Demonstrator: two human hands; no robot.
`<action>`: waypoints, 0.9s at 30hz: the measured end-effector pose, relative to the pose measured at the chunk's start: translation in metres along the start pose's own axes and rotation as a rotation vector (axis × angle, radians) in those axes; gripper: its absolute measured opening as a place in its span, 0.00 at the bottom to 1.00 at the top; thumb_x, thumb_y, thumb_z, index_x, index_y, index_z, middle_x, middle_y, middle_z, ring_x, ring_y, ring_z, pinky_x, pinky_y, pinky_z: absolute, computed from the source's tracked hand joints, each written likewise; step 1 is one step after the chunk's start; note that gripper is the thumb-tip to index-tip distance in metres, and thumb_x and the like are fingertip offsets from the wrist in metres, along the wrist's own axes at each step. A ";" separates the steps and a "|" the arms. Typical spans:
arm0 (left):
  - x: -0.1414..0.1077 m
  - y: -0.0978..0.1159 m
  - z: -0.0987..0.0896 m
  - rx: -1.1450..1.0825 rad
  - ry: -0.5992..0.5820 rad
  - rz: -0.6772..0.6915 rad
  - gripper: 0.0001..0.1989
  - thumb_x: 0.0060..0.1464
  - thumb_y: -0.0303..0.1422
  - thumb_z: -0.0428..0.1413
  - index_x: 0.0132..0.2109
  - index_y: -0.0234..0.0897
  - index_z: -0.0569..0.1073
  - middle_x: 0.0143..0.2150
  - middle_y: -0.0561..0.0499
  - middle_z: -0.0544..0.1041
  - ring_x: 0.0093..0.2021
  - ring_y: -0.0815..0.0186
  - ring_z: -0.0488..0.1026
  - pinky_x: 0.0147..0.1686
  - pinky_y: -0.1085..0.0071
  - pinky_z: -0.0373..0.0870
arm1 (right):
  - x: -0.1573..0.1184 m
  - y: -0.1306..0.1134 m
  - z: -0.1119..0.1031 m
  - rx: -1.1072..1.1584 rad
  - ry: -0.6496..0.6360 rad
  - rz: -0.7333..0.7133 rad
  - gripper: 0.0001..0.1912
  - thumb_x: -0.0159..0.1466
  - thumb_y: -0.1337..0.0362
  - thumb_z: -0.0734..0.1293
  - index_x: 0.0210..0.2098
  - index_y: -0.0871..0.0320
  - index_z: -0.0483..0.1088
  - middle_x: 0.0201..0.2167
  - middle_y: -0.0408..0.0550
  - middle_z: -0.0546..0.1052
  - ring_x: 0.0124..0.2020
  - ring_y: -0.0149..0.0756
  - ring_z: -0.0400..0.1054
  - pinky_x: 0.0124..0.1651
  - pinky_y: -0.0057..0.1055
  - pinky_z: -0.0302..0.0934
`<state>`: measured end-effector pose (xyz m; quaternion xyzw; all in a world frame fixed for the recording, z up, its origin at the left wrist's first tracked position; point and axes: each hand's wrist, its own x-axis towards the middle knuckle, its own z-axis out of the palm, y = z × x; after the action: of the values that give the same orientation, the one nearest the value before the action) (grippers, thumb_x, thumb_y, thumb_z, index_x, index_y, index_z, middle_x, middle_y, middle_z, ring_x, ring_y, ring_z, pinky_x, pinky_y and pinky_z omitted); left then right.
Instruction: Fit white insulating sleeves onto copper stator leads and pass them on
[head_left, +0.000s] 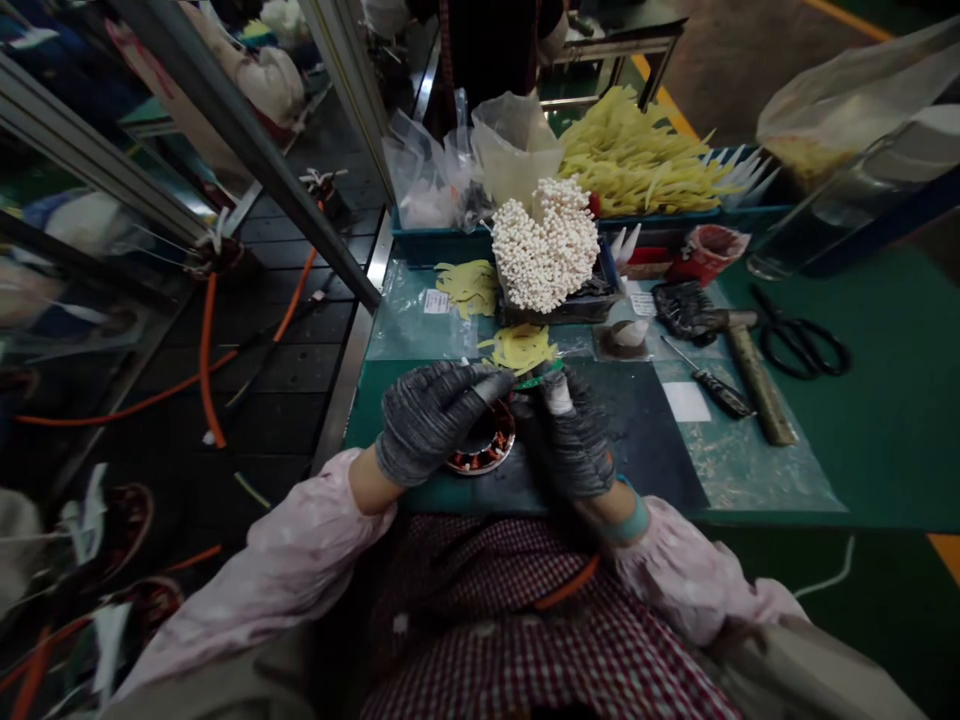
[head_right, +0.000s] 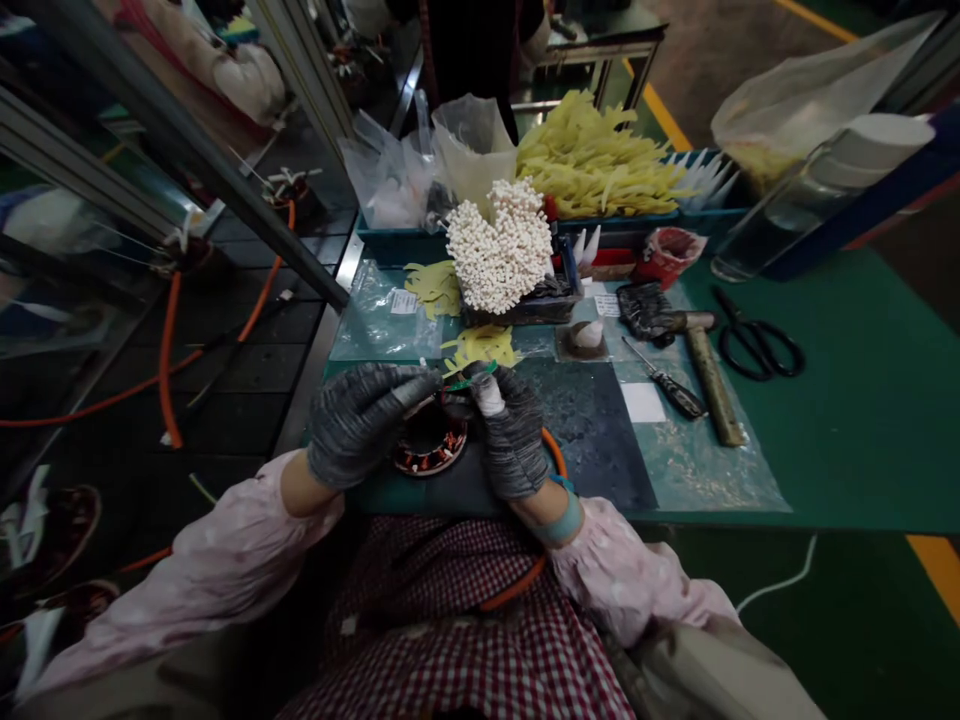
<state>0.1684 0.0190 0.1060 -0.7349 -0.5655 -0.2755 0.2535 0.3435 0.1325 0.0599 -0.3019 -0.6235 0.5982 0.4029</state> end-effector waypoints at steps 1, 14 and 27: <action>-0.002 0.002 0.002 -0.021 -0.013 -0.008 0.14 0.75 0.26 0.57 0.59 0.41 0.84 0.51 0.46 0.89 0.50 0.62 0.86 0.48 0.70 0.82 | -0.001 0.001 -0.001 -0.010 0.027 -0.010 0.22 0.75 0.40 0.70 0.44 0.50 0.84 0.42 0.51 0.89 0.44 0.47 0.82 0.54 0.48 0.80; -0.007 0.008 0.007 -0.082 0.134 -0.230 0.11 0.75 0.30 0.59 0.58 0.44 0.84 0.49 0.49 0.88 0.46 0.64 0.86 0.47 0.71 0.83 | -0.002 0.001 -0.006 -0.014 0.043 -0.020 0.27 0.72 0.34 0.71 0.44 0.51 0.85 0.44 0.49 0.89 0.46 0.47 0.83 0.54 0.46 0.77; -0.003 0.013 -0.001 -0.218 0.024 -0.234 0.11 0.78 0.33 0.56 0.57 0.41 0.83 0.51 0.47 0.88 0.49 0.63 0.86 0.50 0.69 0.84 | -0.006 -0.009 -0.007 -0.016 0.064 -0.098 0.22 0.71 0.37 0.74 0.41 0.50 0.83 0.39 0.45 0.89 0.40 0.42 0.83 0.47 0.41 0.79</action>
<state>0.1808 0.0136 0.1040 -0.6838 -0.6108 -0.3716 0.1454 0.3541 0.1297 0.0680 -0.2936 -0.6290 0.5627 0.4489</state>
